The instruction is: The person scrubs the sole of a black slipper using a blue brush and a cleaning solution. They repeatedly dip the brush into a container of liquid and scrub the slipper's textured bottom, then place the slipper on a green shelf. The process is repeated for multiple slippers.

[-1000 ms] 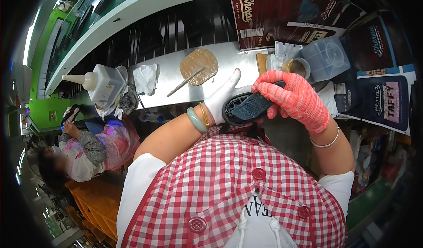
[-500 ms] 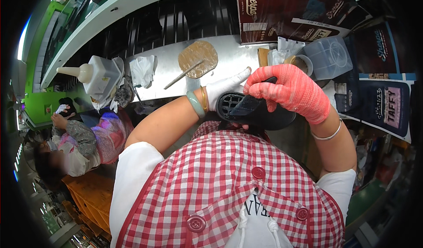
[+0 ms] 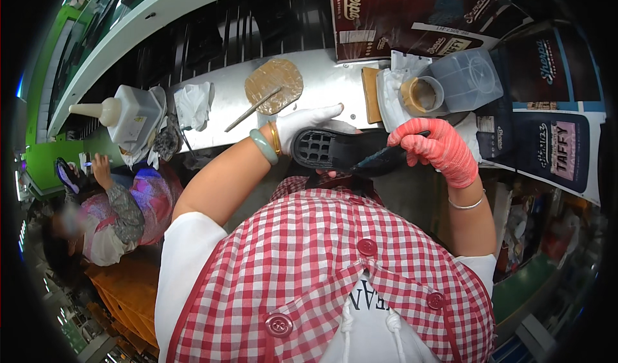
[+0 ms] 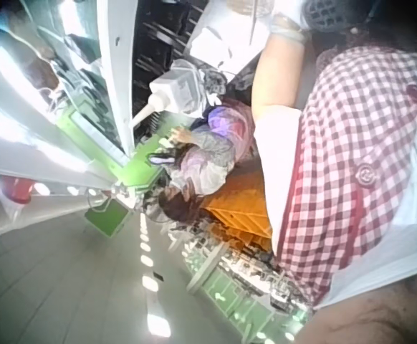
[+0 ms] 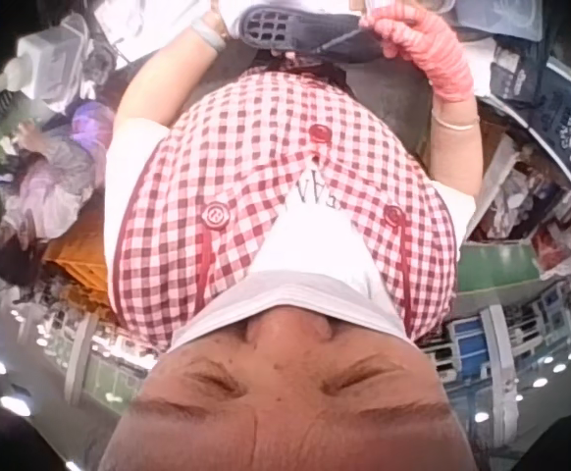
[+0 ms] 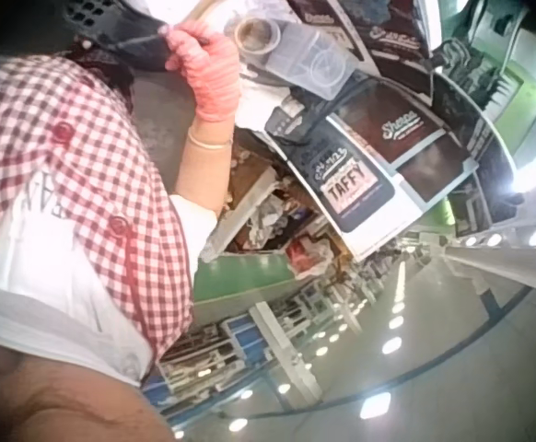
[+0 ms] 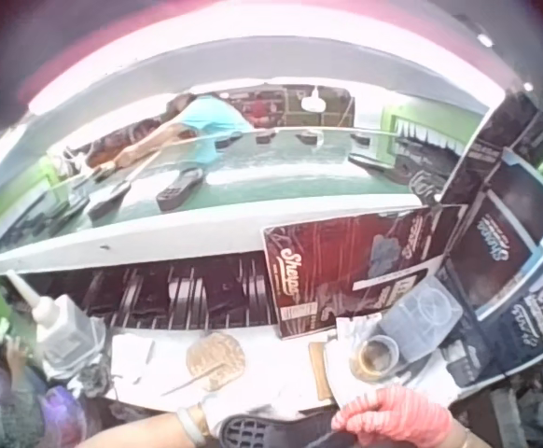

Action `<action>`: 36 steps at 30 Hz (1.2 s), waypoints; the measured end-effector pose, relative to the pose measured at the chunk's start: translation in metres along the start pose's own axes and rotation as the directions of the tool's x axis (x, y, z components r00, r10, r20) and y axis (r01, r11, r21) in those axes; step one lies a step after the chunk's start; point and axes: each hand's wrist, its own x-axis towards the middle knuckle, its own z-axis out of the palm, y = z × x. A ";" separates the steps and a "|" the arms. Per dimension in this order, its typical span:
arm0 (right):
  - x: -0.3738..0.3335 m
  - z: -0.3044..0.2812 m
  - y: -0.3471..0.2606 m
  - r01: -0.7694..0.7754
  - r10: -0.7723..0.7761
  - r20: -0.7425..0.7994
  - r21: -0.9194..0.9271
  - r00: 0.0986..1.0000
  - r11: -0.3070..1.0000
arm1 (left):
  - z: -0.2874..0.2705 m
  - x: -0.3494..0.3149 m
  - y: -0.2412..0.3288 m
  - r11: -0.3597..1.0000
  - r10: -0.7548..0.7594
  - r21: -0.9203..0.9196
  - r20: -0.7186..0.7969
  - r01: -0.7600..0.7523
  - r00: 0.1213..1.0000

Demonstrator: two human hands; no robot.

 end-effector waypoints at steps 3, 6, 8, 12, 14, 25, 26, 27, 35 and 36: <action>-0.009 -0.024 0.029 0.290 -0.220 -0.323 0.187 0.921 0.939 | -0.001 -0.020 0.010 0.972 0.229 0.046 0.048 -0.231 0.972; -0.015 -0.041 0.044 0.437 -0.223 -0.677 0.162 0.701 0.885 | -0.008 -0.032 0.006 0.688 0.697 0.268 0.013 -0.674 0.717; -0.005 -0.047 0.054 0.406 -0.160 -0.810 0.102 0.564 0.908 | -0.047 -0.027 -0.023 0.644 0.741 -0.047 -0.210 -0.764 0.638; 0.021 -0.058 0.092 0.294 -0.066 -0.823 0.125 0.564 0.948 | -0.037 -0.011 -0.053 0.678 0.445 -0.470 -0.350 -0.566 0.824; 0.030 -0.060 0.099 0.267 -0.059 -0.819 0.117 0.571 0.957 | -0.046 0.001 -0.075 0.693 0.372 -0.471 -0.415 -0.546 0.830; 0.052 -0.074 0.132 0.240 -0.036 -0.795 0.140 0.605 0.961 | -0.029 0.004 -0.086 0.749 0.357 -0.449 -0.344 -0.487 0.868; 0.047 -0.079 0.135 0.265 -0.003 -0.794 0.199 0.608 0.943 | -0.024 0.005 -0.083 0.741 0.369 -0.458 -0.334 -0.491 0.867; 0.040 -0.079 0.134 0.291 0.028 -0.790 0.259 0.613 0.921 | -0.019 0.007 -0.078 0.738 0.396 -0.454 -0.307 -0.499 0.865; 0.009 0.021 0.033 0.454 -0.139 -0.588 0.431 0.797 0.779 | 0.025 0.010 -0.043 0.648 0.585 -0.560 -0.068 -0.516 0.809; 0.004 0.031 0.019 0.442 -0.157 -0.549 0.437 0.821 0.784 | 0.035 0.007 -0.039 0.641 0.586 -0.578 -0.057 -0.506 0.808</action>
